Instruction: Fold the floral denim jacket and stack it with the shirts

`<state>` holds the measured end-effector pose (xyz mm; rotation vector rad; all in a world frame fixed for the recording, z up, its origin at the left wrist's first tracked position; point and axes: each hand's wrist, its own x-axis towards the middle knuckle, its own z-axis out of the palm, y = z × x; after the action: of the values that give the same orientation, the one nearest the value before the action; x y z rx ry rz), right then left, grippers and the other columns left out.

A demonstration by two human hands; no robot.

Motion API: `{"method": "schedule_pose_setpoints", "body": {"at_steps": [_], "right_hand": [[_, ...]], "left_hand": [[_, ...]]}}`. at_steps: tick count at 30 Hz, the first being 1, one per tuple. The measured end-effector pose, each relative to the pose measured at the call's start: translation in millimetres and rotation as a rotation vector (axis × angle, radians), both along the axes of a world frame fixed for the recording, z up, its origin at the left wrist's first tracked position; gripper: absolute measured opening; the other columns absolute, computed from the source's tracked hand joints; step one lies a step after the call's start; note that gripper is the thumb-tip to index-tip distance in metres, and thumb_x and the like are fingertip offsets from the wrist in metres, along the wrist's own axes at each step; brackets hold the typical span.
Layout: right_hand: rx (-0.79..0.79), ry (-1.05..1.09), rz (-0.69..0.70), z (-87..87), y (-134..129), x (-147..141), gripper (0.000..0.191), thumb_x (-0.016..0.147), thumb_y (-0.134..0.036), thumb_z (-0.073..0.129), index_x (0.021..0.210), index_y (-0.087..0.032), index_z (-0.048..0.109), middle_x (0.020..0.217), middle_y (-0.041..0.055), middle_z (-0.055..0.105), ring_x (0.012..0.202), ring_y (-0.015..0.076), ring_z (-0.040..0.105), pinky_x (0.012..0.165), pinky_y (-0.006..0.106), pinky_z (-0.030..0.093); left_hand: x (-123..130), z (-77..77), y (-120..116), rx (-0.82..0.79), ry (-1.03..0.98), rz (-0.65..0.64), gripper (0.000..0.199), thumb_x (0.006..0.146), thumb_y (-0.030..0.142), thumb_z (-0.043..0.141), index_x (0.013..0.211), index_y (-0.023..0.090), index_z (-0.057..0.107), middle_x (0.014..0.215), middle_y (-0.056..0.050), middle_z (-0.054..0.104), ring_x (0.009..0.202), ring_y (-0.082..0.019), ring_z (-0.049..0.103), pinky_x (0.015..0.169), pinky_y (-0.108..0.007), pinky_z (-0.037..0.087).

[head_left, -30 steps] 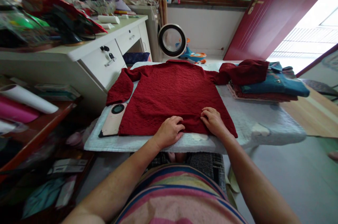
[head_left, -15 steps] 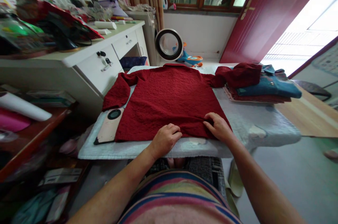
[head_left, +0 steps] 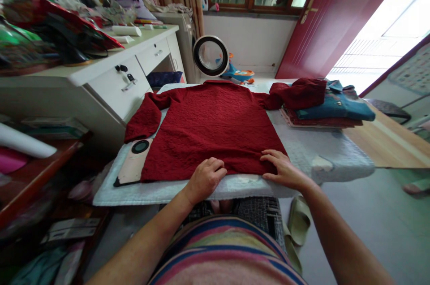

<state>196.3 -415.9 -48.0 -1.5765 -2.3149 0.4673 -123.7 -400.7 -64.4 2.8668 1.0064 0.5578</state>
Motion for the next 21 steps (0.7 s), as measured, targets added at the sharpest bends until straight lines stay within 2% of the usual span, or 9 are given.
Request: {"method": "schedule_pose_setpoints", "body": {"at_steps": [5,8,11,14,17,21], "right_hand": [[0.059,0.1,-0.063,0.0,-3.2,12.8,0.025,0.079,-0.021,0.061,0.103,-0.021,0.067,0.118,0.0104,0.063,0.113,0.0251,0.058,0.1,0.043,0.045],[0.063,0.124,-0.078,-0.2,-3.1,16.3,0.014,0.082,-0.024,0.06,0.093,-0.021,0.068,0.112,0.0095,0.065,0.105,0.0242,0.061,0.095,0.04,0.049],[0.056,0.124,-0.1,-2.0,-1.4,18.8,0.019,0.09,-0.032,0.054,0.087,-0.022,0.07,0.112,0.01,0.065,0.104,0.0235,0.062,0.095,0.039,0.048],[0.115,0.092,-0.161,-8.8,0.8,24.8,0.027,0.093,-0.032,0.047,0.083,-0.021,0.071,0.111,0.0106,0.066,0.106,0.0243,0.061,0.098,0.042,0.046],[0.191,0.022,-0.184,-18.7,1.0,34.4,0.017,0.087,-0.028,0.054,0.09,-0.021,0.07,0.114,0.0112,0.065,0.11,0.0267,0.059,0.098,0.046,0.045],[0.216,-0.018,-0.19,-24.2,-1.4,44.4,0.016,0.084,-0.024,0.057,0.096,-0.021,0.066,0.115,0.0113,0.065,0.108,0.0263,0.059,0.096,0.044,0.046]], "left_hand": [[3.1,7.5,1.9,-0.062,0.051,-0.02,0.015,0.091,0.019,0.054,0.101,0.02,0.066,0.102,-0.007,0.061,0.097,-0.021,0.051,0.086,-0.035,0.045],[8.1,12.2,3.7,-0.075,0.059,-0.016,0.017,0.091,0.021,0.053,0.103,0.02,0.065,0.098,-0.007,0.061,0.093,-0.021,0.051,0.083,-0.035,0.045],[12.8,13.6,4.5,-0.076,0.054,0.003,0.017,0.092,0.023,0.054,0.104,0.021,0.066,0.096,-0.007,0.06,0.092,-0.021,0.051,0.081,-0.035,0.045],[14.8,11.1,4.9,-0.092,0.035,0.001,0.016,0.091,0.023,0.055,0.103,0.021,0.066,0.101,-0.007,0.06,0.095,-0.022,0.051,0.084,-0.036,0.045],[13.5,6.3,6.8,-0.136,-0.017,0.003,0.018,0.091,0.023,0.056,0.106,0.02,0.064,0.102,-0.006,0.062,0.096,-0.021,0.052,0.086,-0.036,0.045],[8.7,2.5,9.6,-0.184,-0.1,0.028,0.019,0.091,0.022,0.057,0.108,0.02,0.063,0.103,-0.006,0.062,0.094,-0.02,0.052,0.085,-0.034,0.047]]}}
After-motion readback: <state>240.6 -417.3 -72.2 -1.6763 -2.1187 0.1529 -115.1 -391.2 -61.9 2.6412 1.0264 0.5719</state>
